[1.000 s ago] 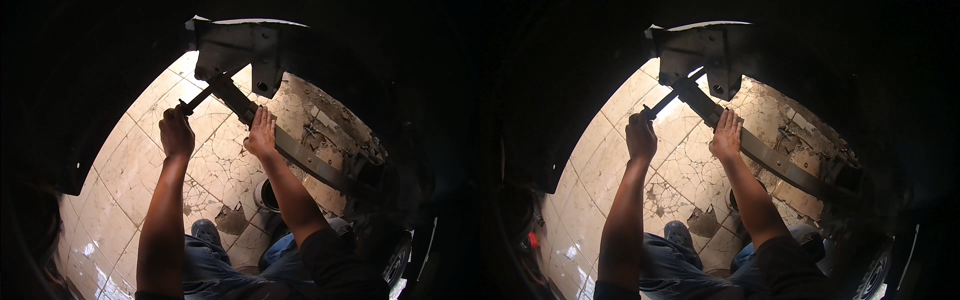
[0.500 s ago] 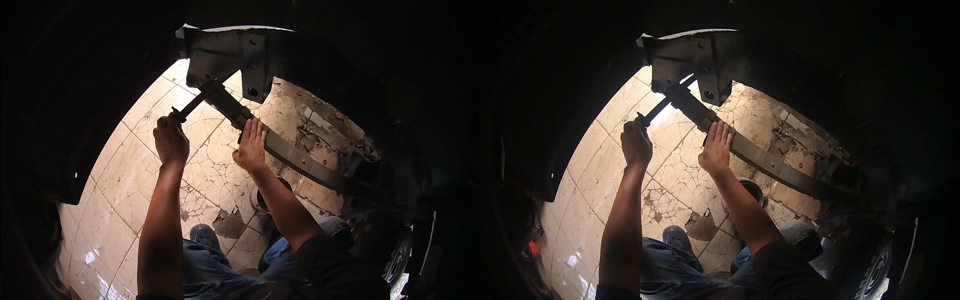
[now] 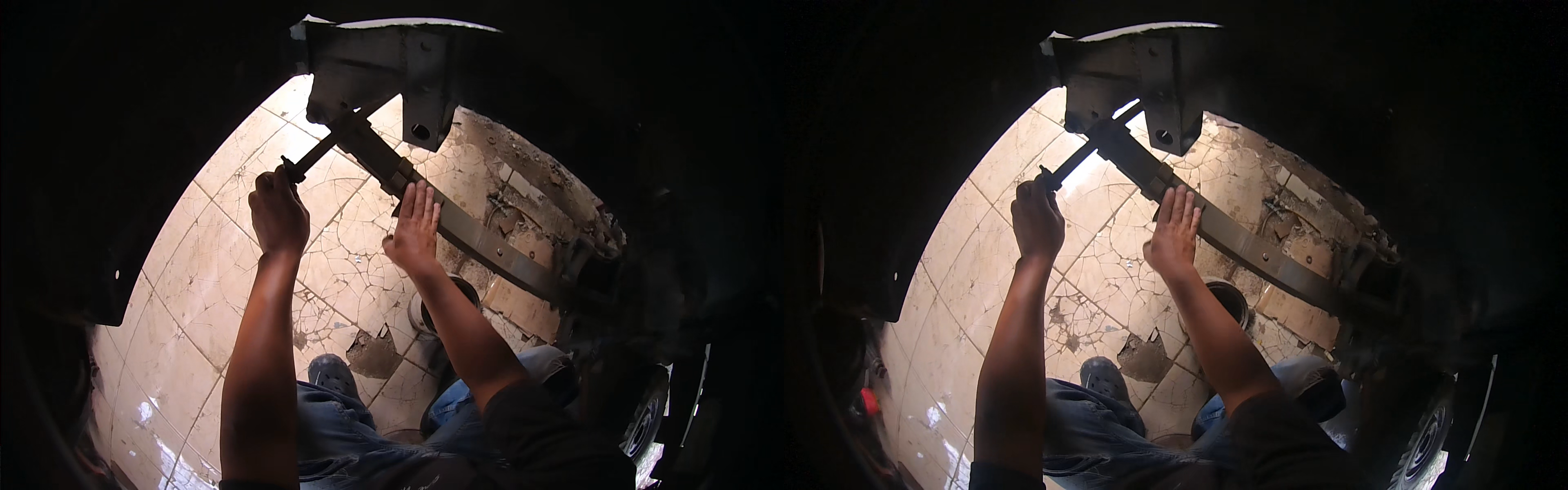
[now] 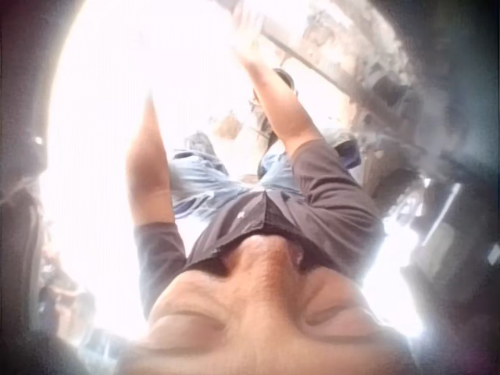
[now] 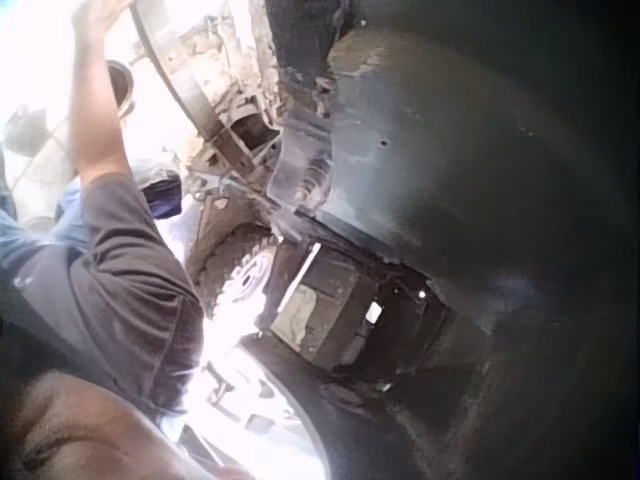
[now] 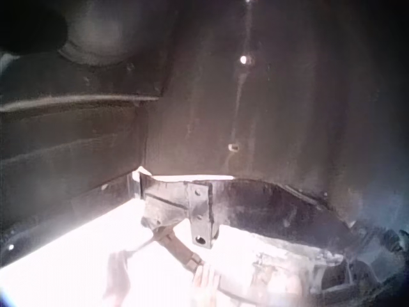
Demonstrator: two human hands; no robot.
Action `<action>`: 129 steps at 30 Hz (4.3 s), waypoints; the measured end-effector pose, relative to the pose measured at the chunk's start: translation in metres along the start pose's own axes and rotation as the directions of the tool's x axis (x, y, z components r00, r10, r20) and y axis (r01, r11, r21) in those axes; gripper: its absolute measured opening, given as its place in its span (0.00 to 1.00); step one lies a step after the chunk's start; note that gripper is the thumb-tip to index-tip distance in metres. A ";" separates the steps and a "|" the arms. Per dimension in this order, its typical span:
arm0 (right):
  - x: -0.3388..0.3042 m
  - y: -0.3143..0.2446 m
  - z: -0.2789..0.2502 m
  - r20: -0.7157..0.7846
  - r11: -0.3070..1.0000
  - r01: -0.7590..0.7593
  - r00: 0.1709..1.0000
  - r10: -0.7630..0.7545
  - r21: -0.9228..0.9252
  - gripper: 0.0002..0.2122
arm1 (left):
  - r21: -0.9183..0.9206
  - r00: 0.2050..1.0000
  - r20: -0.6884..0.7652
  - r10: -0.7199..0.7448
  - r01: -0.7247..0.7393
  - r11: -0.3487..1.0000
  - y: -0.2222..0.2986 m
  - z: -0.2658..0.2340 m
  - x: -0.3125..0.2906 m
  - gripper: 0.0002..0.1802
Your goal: The person kneels under a vehicle and uses a wrench to tighten bolts on a metal frame component. The person holds the frame with one hand and turns the wrench with the other, repeating the motion along the length of the frame.
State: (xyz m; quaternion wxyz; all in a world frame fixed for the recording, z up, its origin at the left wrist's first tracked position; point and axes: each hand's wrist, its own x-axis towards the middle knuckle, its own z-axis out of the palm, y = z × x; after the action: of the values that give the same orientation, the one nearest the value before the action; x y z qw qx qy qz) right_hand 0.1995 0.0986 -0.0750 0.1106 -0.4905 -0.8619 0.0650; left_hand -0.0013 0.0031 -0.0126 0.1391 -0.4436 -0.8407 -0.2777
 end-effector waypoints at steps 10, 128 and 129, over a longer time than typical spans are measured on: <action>-0.013 -0.006 0.003 -0.016 0.998 0.014 1.000 -0.015 -0.061 0.50 | -0.014 1.000 -0.021 0.017 -0.018 1.000 -0.005 0.002 0.003 0.14; -0.036 0.065 0.002 0.002 0.989 -0.145 0.989 0.145 -0.042 0.50 | 0.009 0.999 -0.019 0.034 -0.034 0.999 -0.003 -0.001 0.003 0.16; -0.041 0.066 0.005 -0.015 0.991 -0.124 0.992 0.124 -0.045 0.50 | 0.030 0.999 -0.019 0.031 -0.030 0.999 -0.003 -0.001 0.002 0.16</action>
State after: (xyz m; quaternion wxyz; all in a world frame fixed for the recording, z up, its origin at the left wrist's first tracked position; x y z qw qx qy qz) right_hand 0.2736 0.0966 -0.0995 0.1005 -0.5460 -0.8303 0.0490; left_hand -0.0047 0.0023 -0.0119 0.1579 -0.4517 -0.8364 -0.2674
